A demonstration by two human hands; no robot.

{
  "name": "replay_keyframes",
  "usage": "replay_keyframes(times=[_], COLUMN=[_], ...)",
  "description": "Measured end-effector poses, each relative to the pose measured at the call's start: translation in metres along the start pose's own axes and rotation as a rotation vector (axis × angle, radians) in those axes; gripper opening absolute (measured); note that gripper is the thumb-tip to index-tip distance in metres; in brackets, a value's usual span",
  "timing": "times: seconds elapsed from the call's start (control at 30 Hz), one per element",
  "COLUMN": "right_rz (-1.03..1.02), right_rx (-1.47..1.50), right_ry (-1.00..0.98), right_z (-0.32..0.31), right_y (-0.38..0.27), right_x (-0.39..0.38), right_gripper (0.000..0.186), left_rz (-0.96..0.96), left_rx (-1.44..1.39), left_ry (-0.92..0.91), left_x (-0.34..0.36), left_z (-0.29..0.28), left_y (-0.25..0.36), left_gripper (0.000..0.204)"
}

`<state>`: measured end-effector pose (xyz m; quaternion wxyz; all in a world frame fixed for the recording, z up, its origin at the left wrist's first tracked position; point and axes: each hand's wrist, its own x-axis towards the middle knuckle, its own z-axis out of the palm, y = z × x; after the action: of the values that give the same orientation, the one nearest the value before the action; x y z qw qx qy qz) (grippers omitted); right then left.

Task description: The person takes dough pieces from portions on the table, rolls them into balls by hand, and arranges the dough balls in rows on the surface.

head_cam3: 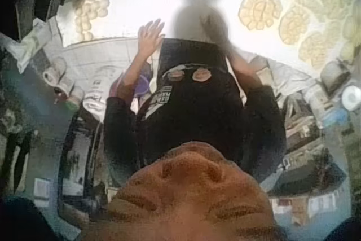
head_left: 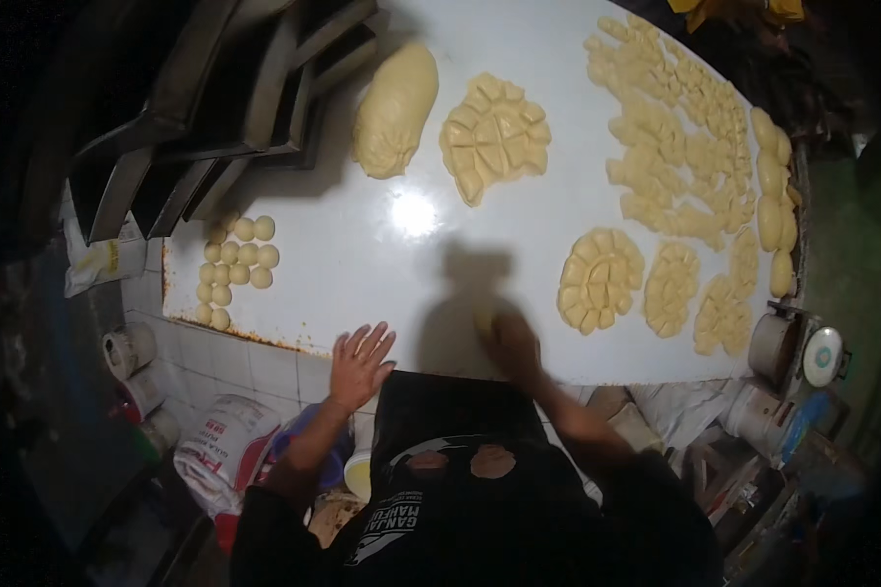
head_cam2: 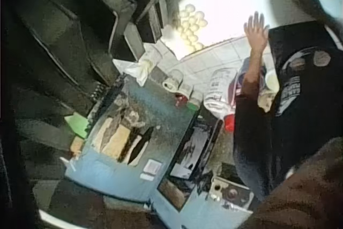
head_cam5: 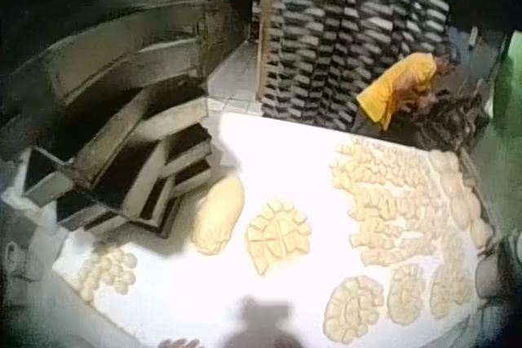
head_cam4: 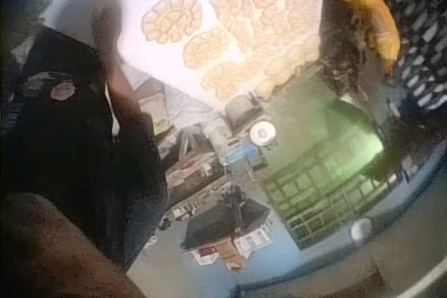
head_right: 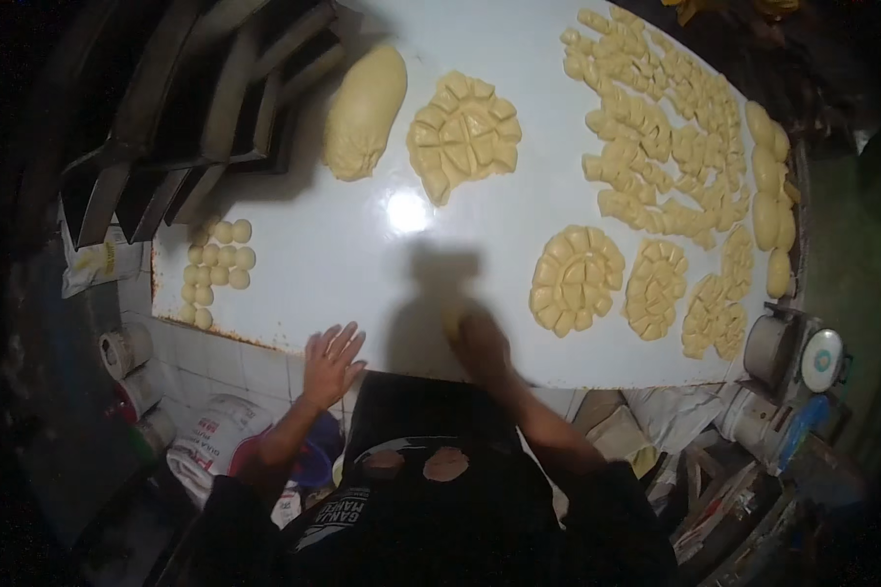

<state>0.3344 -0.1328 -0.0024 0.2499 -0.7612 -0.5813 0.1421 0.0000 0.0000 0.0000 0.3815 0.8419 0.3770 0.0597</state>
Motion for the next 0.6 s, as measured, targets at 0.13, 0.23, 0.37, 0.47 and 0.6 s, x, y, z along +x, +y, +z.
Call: replay_keyframes(times=[0.13,0.23,0.37,0.47,0.6], right_rz=[0.043,-0.104,-0.196,0.321,-0.003], right_rx=[-0.211,-0.072,-0.043,-0.073,-0.156], right_ry=[-0.372,0.256,0.049,-0.928,0.114], right_z=[-0.03,0.026,0.056,-0.021,0.055], right_y=[-0.031,-0.065,-0.079,-0.062,-0.056], right_x=[0.042,0.121,0.02,0.1,0.1], right_gripper=[0.036,0.039,0.036,0.036,0.023], left_rz=[0.27,0.07,0.336,0.309,-0.082], left_rx=[0.501,0.108,0.286,0.224,0.321], left_ry=[0.045,0.437,0.039,-0.041,0.181], left_x=[0.094,0.148,0.038,0.056,0.141], left_z=[-0.061,-0.022,0.018,-0.043,-0.007], left_y=[0.009,0.057,0.006,-0.05,0.062], left_gripper=[0.067,0.044,0.019,0.017,0.013])
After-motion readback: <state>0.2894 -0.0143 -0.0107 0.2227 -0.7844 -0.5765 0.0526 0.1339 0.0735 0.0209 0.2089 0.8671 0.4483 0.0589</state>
